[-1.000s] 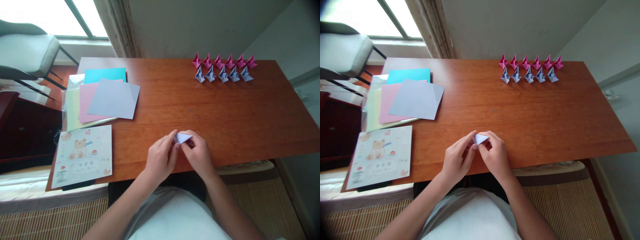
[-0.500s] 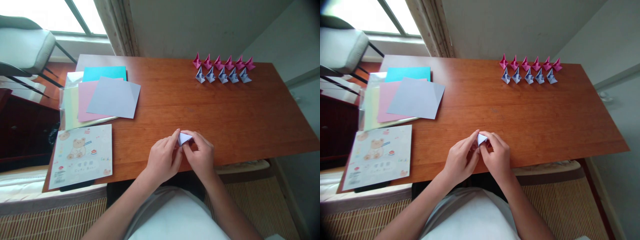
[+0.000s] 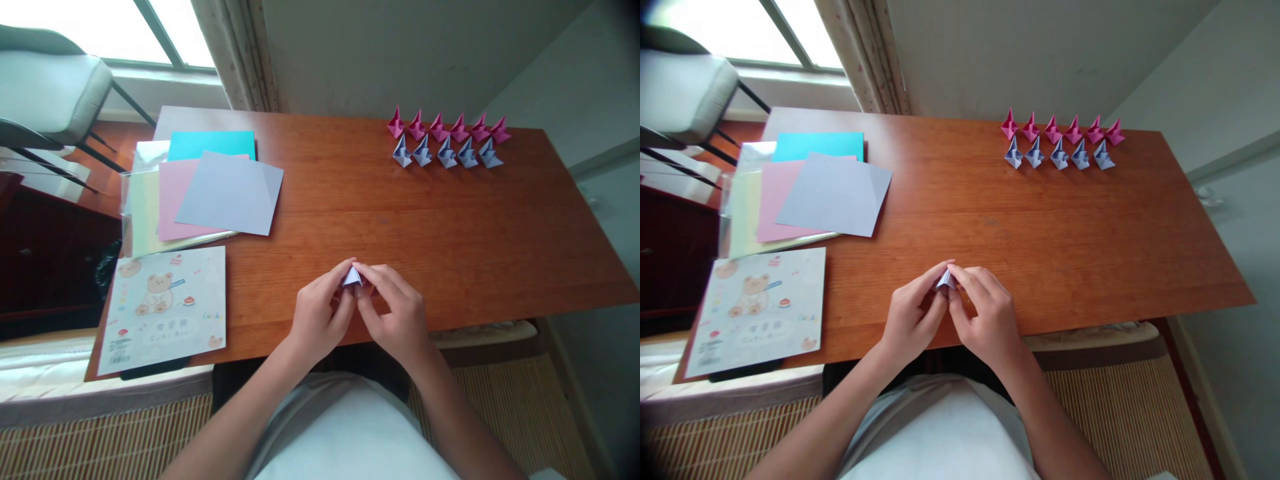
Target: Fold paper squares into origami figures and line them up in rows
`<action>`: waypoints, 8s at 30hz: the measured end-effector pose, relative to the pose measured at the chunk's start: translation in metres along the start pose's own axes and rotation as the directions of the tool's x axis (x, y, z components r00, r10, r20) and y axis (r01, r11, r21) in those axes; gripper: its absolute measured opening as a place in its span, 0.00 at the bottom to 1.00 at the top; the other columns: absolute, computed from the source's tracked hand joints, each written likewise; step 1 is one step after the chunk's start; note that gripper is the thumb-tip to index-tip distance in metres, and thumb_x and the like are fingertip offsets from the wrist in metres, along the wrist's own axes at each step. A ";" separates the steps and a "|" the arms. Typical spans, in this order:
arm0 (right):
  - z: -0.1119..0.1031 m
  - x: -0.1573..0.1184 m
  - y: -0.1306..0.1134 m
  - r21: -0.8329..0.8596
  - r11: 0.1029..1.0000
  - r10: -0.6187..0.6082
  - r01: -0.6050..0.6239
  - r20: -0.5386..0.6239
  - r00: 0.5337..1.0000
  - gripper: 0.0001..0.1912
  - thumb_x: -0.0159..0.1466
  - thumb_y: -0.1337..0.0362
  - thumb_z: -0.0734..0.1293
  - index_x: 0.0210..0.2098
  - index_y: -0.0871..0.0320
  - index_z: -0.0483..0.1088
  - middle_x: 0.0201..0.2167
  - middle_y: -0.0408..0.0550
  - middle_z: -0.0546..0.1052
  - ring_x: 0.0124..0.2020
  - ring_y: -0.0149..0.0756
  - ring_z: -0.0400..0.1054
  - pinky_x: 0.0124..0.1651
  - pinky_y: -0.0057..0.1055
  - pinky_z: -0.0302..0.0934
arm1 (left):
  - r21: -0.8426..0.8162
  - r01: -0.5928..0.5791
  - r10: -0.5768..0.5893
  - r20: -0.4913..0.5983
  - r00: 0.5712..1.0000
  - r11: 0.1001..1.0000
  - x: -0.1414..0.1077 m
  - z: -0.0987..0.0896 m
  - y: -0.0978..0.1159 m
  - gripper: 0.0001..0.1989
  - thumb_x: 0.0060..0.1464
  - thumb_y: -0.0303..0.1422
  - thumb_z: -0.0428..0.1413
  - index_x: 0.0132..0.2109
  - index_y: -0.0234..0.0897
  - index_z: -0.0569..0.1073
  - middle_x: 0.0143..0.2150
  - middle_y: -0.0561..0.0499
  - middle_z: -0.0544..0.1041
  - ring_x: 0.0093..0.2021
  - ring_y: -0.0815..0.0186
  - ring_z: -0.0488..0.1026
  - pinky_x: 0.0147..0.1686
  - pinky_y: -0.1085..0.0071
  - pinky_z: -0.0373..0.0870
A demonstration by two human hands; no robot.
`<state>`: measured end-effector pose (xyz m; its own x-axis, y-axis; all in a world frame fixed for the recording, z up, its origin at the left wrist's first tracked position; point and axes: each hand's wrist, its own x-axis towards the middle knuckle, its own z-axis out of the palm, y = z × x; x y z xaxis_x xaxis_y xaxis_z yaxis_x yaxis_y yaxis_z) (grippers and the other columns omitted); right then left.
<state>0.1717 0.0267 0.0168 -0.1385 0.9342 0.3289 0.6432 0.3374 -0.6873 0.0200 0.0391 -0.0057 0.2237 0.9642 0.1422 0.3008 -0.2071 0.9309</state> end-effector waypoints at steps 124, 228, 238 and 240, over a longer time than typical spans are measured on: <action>-0.005 0.016 0.008 0.394 0.860 0.251 -0.326 0.230 0.940 0.07 0.68 0.60 0.68 0.36 0.55 0.74 0.30 0.43 0.78 0.31 0.32 0.72 0.34 0.28 0.65 | -0.398 0.329 -0.269 0.200 0.942 0.856 0.011 -0.020 0.004 0.17 0.61 0.44 0.60 0.34 0.33 0.78 0.26 0.49 0.79 0.24 0.68 0.75 0.26 0.75 0.74; 0.005 0.009 0.034 -0.215 0.926 -0.263 0.311 0.224 0.938 0.09 0.69 0.65 0.68 0.48 0.57 0.77 0.44 0.52 0.80 0.46 0.42 0.70 0.49 0.39 0.68 | 0.583 -0.258 0.188 0.179 0.966 0.770 0.005 -0.039 -0.004 0.10 0.64 0.28 0.52 0.50 0.38 0.74 0.45 0.46 0.81 0.43 0.57 0.72 0.46 0.59 0.72; 0.008 0.011 0.028 -0.206 0.940 -0.223 0.274 0.237 0.945 0.07 0.69 0.65 0.67 0.44 0.53 0.78 0.43 0.51 0.80 0.46 0.43 0.70 0.48 0.40 0.68 | 0.632 -0.283 0.203 0.198 0.959 0.721 -0.006 -0.047 -0.011 0.14 0.64 0.24 0.51 0.53 0.40 0.75 0.57 0.44 0.78 0.54 0.53 0.72 0.51 0.54 0.71; 0.009 0.012 0.027 -0.217 0.934 -0.231 0.283 0.237 0.944 0.07 0.70 0.64 0.67 0.43 0.54 0.78 0.43 0.51 0.80 0.45 0.43 0.70 0.48 0.40 0.67 | 0.631 -0.292 0.200 0.215 0.956 0.718 -0.006 -0.048 -0.013 0.13 0.64 0.25 0.52 0.52 0.39 0.75 0.54 0.44 0.79 0.52 0.55 0.73 0.50 0.56 0.71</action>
<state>0.1806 0.0476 -0.0037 -0.4576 0.8314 0.3153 0.7253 0.5541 -0.4085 -0.0302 0.0437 -0.0022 0.4735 0.8447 0.2494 0.7360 -0.5350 0.4147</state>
